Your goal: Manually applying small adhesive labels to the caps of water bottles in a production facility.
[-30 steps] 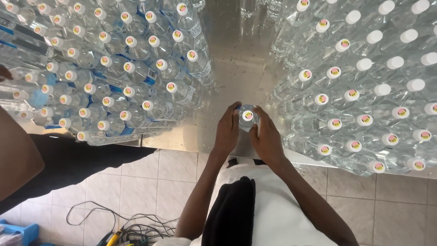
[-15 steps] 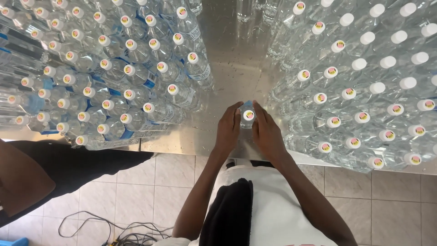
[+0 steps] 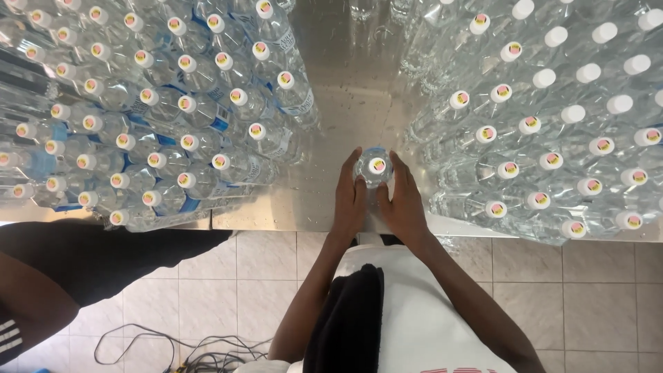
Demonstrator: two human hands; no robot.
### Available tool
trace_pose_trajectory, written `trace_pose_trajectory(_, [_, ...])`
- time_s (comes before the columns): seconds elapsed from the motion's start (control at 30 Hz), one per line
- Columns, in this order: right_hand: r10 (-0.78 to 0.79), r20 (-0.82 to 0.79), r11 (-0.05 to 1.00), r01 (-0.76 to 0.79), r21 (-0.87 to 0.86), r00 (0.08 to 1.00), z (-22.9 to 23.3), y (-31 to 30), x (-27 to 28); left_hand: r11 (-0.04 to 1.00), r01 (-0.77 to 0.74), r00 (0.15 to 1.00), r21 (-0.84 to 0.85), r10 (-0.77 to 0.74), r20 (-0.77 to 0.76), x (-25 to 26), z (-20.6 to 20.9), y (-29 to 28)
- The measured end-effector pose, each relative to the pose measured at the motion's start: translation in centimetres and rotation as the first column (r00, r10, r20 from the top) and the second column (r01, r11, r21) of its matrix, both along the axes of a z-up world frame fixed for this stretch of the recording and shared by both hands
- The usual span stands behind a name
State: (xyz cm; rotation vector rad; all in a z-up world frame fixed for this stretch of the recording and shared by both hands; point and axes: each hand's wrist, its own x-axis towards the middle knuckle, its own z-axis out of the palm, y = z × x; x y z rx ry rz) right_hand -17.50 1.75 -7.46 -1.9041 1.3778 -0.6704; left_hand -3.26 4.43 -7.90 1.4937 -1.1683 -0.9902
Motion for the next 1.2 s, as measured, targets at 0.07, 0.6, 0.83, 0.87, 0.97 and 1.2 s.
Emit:
trace_pose_trajectory(0.07, [-0.012,0.019,1.0,0.012,0.0,1.0,-0.6,-0.2,0.0,1.0,0.003,1.0,-0.001,-0.003,0.027,0.4,0.0,-0.8])
trace_pose_trajectory(0.6, [-0.087,0.07,0.967,0.068,0.244,0.994,-2.3,-2.0,-1.8,0.976,0.06,0.997,0.208,-0.069,0.039,2.9,0.8,-2.4])
trace_pose_trajectory(0.83, [-0.022,0.202,0.997,0.006,0.083,0.979,-0.3,-1.2,-1.0,0.999,0.025,1.0,-0.044,-0.025,0.008,2.8,1.6,-2.2])
trace_pose_trajectory(0.87, [-0.012,0.218,0.995,-0.01,0.097,0.976,0.0,-0.8,-0.9,0.997,0.061,0.998,-0.055,-0.061,-0.001,2.8,1.3,-1.7])
trace_pose_trajectory(0.97, [0.012,0.211,0.994,-0.034,0.099,0.977,0.4,0.2,-0.4,0.991,0.114,0.994,-0.073,-0.114,0.001,2.5,1.2,-0.6])
trace_pose_trajectory(1.2, [-0.029,0.263,0.983,-0.02,0.184,0.964,0.4,-0.2,-0.2,0.993,0.056,0.997,-0.103,-0.062,-0.056,1.8,-0.8,-0.7])
